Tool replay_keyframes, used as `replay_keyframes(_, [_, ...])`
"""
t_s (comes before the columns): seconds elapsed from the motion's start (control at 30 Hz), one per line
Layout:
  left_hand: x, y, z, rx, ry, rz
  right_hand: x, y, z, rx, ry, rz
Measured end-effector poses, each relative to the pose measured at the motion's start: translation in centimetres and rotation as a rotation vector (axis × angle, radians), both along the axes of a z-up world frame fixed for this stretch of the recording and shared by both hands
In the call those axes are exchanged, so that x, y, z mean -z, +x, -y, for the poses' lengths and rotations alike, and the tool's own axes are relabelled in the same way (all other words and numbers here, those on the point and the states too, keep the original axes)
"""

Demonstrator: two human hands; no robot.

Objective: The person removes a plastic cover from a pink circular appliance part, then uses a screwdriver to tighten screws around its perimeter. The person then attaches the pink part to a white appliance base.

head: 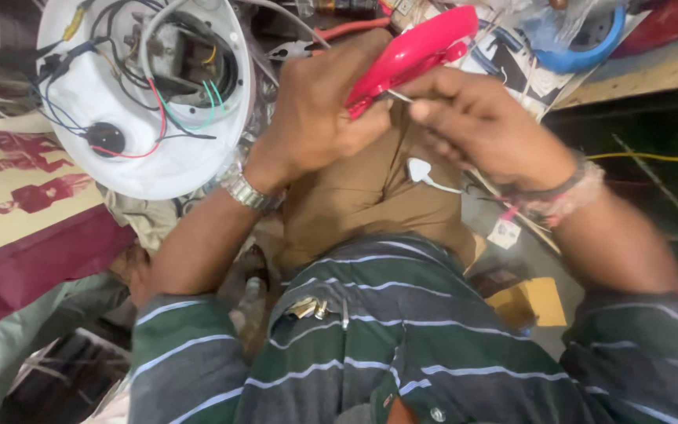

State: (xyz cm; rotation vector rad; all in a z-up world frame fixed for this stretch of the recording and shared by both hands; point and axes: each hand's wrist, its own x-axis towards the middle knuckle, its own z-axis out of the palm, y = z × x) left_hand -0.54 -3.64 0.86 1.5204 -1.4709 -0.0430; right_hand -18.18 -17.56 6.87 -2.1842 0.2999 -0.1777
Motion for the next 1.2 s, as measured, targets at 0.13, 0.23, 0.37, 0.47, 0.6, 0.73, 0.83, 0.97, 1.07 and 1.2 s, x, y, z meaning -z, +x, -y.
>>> replay_keyframes(0.13, [-0.2,-0.9,-0.3,-0.050,-0.029,0.000,-1.7,-3.0,-1.9,-0.075,-0.997,-0.200])
replay_keyframes(0.23, [-1.3,-0.4,-0.3,-0.064,-0.016,-0.050,-4.4,-6.9,-1.8,0.030,-0.875,0.013])
replay_keyframes(0.37, [-0.9,-1.0,-0.6,0.123,0.137,-0.040,-2.9,-9.1,1.5,0.055,-0.554,-0.002])
replay_keyframes(0.47, [-0.4,-0.4,0.3,0.315,0.046,-0.089,-0.5,-8.2,5.5,0.034,-0.413,-0.057])
replay_keyframes(0.6, [1.8,0.3,0.3,0.536,0.057,-0.287,0.9,-7.4,5.3,-0.017,-0.284,-0.093])
replay_keyframes(0.73, [3.9,-0.3,-0.1,0.345,-0.030,-0.257,-0.3,-7.5,1.3,-0.016,-0.488,0.014])
replay_keyframes(0.83, [6.4,-2.5,0.7,0.088,-0.066,-0.604,1.3,-6.1,-1.9,0.007,-0.670,0.042])
replay_keyframes(0.97, [9.9,-4.3,0.2,0.319,-0.118,-1.680,5.7,-2.8,-4.4,0.029,-0.733,-0.023])
replay_keyframes(1.07, [11.8,-4.4,-1.2,0.239,-0.117,-1.767,7.7,-1.1,-6.4,-0.048,-0.816,-0.045])
replay_keyframes(1.2, [13.6,-3.9,-2.3,0.121,0.034,-1.531,8.4,-0.7,-5.9,-0.120,-0.470,0.051])
